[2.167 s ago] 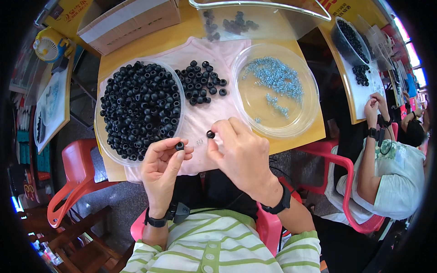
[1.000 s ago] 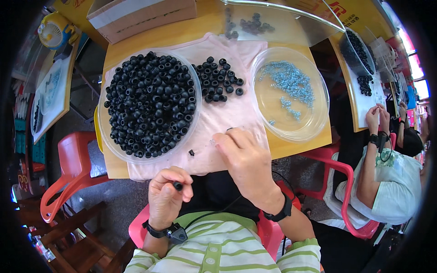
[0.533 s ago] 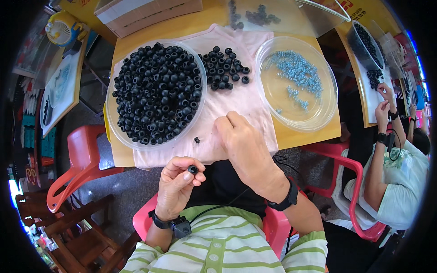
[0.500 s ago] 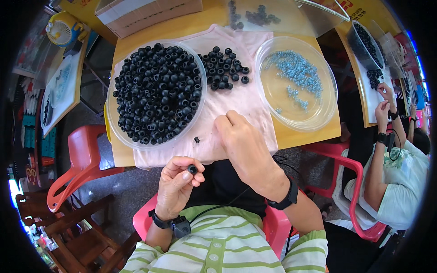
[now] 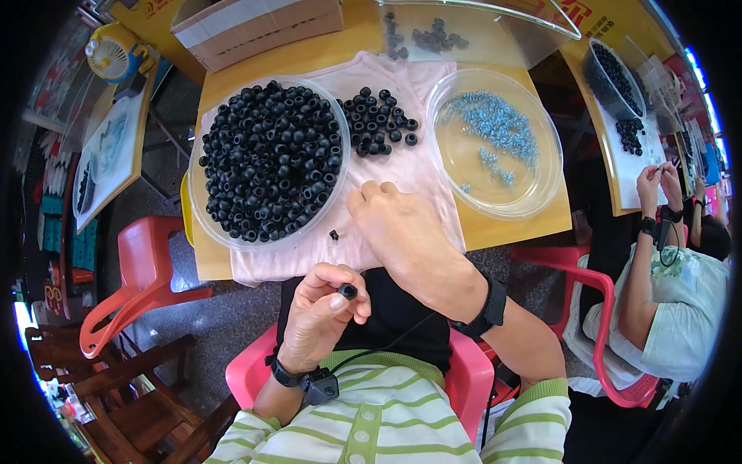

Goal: The person is assembling black plastic components by inserting small silver pins or connectors into them.

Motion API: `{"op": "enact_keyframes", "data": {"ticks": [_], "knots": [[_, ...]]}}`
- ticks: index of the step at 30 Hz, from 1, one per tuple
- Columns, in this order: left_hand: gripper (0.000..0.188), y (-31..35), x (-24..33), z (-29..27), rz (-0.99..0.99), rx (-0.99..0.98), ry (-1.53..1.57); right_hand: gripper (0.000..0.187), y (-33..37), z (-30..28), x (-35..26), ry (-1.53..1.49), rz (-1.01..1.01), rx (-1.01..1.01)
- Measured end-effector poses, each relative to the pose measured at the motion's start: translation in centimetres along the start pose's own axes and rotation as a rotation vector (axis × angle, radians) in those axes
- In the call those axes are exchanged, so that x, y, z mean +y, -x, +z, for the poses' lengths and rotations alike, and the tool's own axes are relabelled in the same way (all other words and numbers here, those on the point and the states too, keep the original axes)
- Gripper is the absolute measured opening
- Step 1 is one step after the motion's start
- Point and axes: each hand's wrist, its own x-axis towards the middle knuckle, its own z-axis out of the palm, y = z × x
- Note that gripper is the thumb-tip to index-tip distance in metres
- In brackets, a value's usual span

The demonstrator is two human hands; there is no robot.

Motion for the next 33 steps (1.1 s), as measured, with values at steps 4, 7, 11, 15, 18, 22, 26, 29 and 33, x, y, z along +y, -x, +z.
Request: {"op": "enact_keyframes", "data": {"ticks": [4,7,11,15,18,22,26,29,33], "knots": [[0.018,-0.2,0.7,0.6,0.016,-0.02,-0.038,0.018,-0.1,-0.2,0.2,0.071,-0.018,-0.04],[0.02,0.0,1.1,0.2,0.017,0.052,-0.044,0.017,0.3,-0.5,0.6,-0.077,0.001,0.034],[0.019,0.5,0.8,-2.1,0.079,0.019,0.073,0.013,2.4,-1.8,-0.9,-0.662,0.175,0.1],[0.019,0.4,0.9,-2.2,0.059,0.009,0.102,0.012,4.6,-0.9,-2.5,-1.241,0.272,0.134],[0.019,0.6,0.8,-1.9,0.041,0.016,0.09,0.013,5.0,-0.5,-2.9,-1.328,0.239,0.159],[0.02,0.7,0.8,-1.9,0.018,-0.002,0.063,0.013,4.7,-0.4,-3.3,-1.352,0.215,0.174],[0.021,0.7,0.8,-1.8,0.018,-0.007,0.05,0.012,4.9,-0.1,-2.9,-1.306,0.193,0.152],[0.021,0.8,0.7,-1.9,0.017,0.002,0.042,0.012,5.0,0.0,-2.8,-1.328,0.204,0.132],[0.02,0.6,0.7,-2.3,0.023,0.008,0.041,0.012,4.8,0.3,-2.9,-1.334,0.213,0.13]]}}
